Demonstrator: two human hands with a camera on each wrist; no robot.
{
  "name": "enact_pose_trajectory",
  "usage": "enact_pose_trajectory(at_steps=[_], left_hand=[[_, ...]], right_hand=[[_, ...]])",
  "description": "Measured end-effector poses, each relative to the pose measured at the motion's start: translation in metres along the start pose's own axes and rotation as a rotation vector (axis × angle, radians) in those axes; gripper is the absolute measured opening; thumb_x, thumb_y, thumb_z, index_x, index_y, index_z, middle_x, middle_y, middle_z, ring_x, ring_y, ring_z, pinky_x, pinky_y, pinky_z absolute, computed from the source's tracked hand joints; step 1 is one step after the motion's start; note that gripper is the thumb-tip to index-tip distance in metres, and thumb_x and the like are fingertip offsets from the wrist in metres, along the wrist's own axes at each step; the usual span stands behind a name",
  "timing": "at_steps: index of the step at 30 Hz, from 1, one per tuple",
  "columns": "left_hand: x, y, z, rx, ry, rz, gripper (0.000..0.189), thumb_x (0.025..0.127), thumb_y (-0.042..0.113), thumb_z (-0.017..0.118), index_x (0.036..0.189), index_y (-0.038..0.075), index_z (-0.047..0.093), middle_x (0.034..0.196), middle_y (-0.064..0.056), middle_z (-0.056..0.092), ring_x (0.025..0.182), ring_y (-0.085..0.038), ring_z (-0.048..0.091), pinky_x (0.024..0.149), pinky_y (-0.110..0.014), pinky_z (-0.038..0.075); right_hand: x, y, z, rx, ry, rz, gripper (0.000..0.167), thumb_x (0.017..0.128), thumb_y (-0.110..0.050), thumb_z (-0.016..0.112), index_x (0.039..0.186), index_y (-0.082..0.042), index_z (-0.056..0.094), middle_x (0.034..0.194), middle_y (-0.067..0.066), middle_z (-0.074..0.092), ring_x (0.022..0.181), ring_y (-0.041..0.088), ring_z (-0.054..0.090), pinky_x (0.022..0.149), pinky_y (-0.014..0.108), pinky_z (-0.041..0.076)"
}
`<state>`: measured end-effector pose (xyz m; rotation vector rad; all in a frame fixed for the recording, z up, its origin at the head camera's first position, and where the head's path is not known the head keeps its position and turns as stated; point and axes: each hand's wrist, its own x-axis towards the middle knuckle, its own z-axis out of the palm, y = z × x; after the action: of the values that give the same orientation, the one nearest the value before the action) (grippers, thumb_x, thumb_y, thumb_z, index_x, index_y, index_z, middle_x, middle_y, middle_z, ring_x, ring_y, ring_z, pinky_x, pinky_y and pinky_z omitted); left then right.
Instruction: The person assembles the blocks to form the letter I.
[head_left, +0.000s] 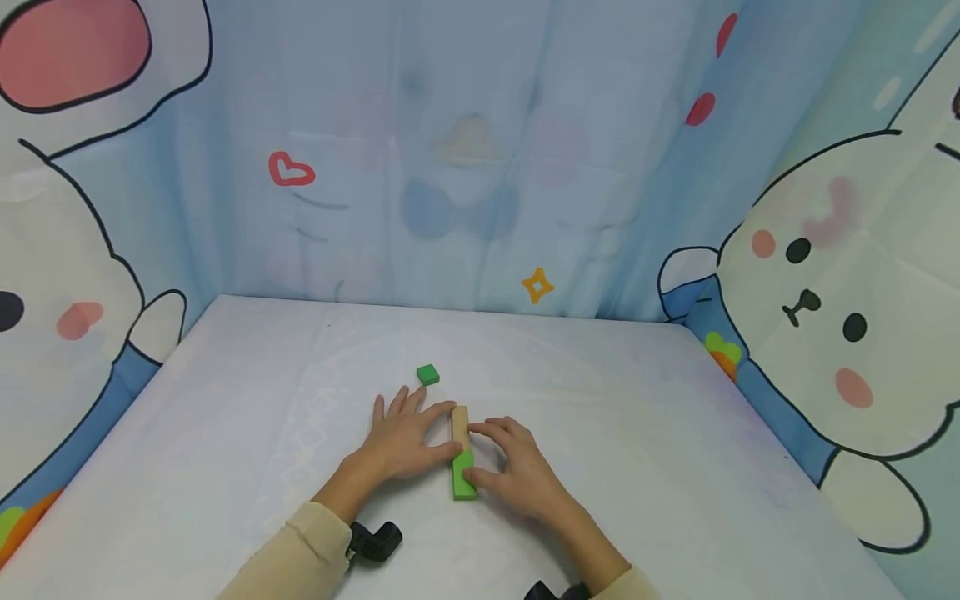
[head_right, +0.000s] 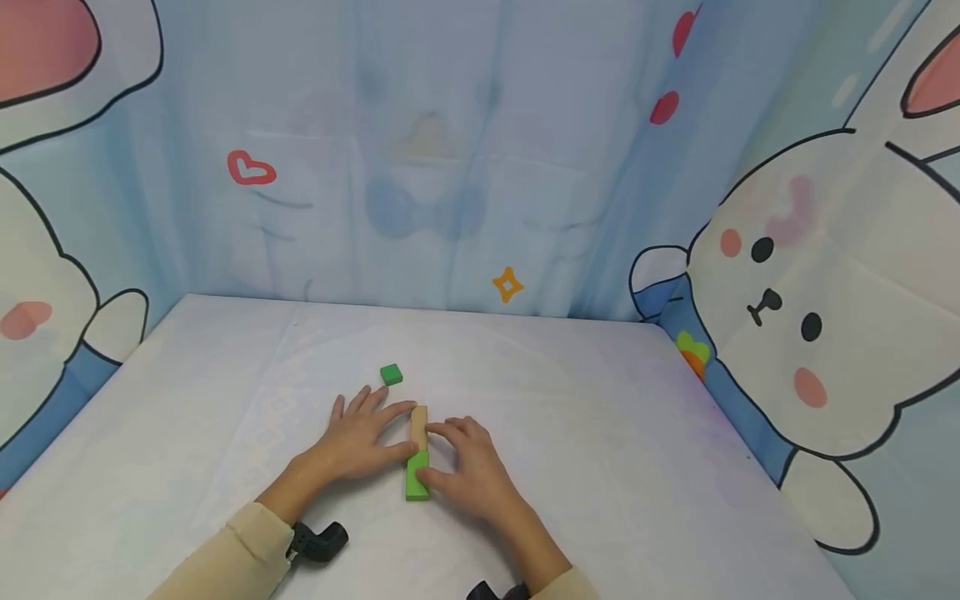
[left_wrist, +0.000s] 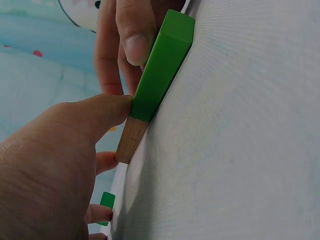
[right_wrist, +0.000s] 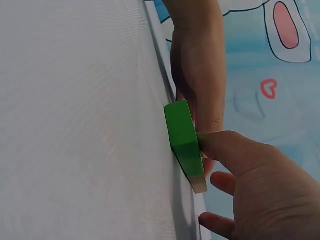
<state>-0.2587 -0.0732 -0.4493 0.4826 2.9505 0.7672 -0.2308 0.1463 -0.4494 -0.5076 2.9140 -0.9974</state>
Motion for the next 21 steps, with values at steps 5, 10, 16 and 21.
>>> enact_pose_trajectory(at_steps=[5,10,16,21], left_hand=[[0.0008,-0.0013,0.0012,-0.004,0.005,0.008,0.069,0.094,0.067,0.057,0.153,0.031,0.051,0.168,-0.019,0.031,0.158,-0.046,0.016,0.121,-0.074,0.004],[0.0012,0.0000,0.0009,0.003,0.001,0.005,0.069,0.094,0.067,0.057,0.153,0.032,0.050,0.168,-0.019,0.030,0.158,-0.046,0.016,0.121,-0.074,0.004],[0.0006,0.0020,-0.0003,0.001,-0.002,0.002,0.069,0.094,0.066,0.058,0.153,0.031,0.051,0.168,-0.019,0.031,0.158,-0.046,0.016,0.121,-0.074,0.004],[-0.0006,0.0022,-0.0025,0.000,-0.002,0.001,0.068,0.094,0.065,0.059,0.153,0.030,0.051,0.168,-0.020,0.030,0.158,-0.047,0.017,0.121,-0.075,0.005]], right_hand=[[0.0038,0.0012,0.0001,0.006,-0.007,-0.024,0.061,0.088,-0.041,0.079,0.144,-0.024,0.061,0.153,0.014,0.051,0.149,0.042,0.038,0.112,0.069,0.038],[0.0061,0.0022,-0.0010,0.001,-0.018,-0.036,0.062,0.088,-0.043,0.079,0.145,-0.024,0.061,0.154,0.015,0.049,0.148,0.041,0.038,0.113,0.069,0.037],[0.0078,0.0038,-0.0010,-0.026,-0.026,-0.054,0.060,0.089,-0.044,0.078,0.144,-0.025,0.063,0.154,0.014,0.049,0.148,0.042,0.038,0.113,0.068,0.037],[0.0078,0.0034,-0.0009,-0.034,-0.035,-0.057,0.060,0.089,-0.047,0.076,0.144,-0.026,0.062,0.155,0.015,0.048,0.149,0.043,0.036,0.114,0.069,0.035]])
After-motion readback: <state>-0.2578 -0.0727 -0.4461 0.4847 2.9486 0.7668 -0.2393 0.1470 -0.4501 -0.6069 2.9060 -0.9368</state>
